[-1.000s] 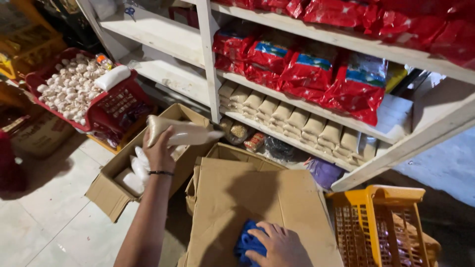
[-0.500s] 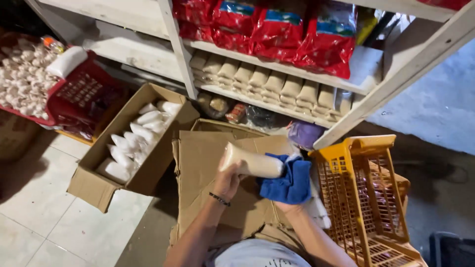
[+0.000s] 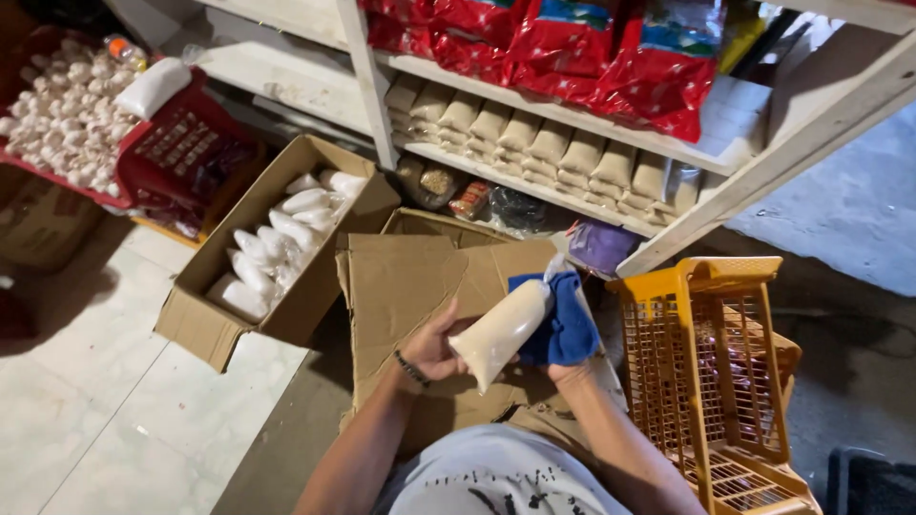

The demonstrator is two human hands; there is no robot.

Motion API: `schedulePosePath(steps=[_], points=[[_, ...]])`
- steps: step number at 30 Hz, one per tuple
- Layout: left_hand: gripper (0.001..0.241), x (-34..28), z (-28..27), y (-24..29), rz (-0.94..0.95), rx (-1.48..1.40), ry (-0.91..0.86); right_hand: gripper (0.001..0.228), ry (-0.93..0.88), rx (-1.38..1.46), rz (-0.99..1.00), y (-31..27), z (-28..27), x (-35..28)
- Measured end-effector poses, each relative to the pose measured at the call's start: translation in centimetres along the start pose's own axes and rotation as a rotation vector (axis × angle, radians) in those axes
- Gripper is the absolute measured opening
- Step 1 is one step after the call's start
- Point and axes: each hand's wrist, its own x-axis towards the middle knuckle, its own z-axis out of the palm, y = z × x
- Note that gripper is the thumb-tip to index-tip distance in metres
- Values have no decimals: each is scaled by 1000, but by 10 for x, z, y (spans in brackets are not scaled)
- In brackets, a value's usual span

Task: Cleaning plastic bags of white powder using a blue cloth and then placing them on a shelf.

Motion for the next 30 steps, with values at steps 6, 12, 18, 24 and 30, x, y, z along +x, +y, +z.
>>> schedulePosePath(steps=[6,12,18,24,30], points=[[82,12,-1,4,-50,44,-125,49,-23,-159,93,2,0,10],[71,17,9,0,-46,-2,-74,50,-37,-332,-25,11,-50,22],[69,36,-17,-10,-46,7,-23,41,81,-451,-213,-33,-34,25],[67,43,-4,-8,156,-29,30,37,195,-1058,-265,-48,32,5],[63,59,-48,-16,302,22,181,58,-491,-1829,-716,23,90,-38]])
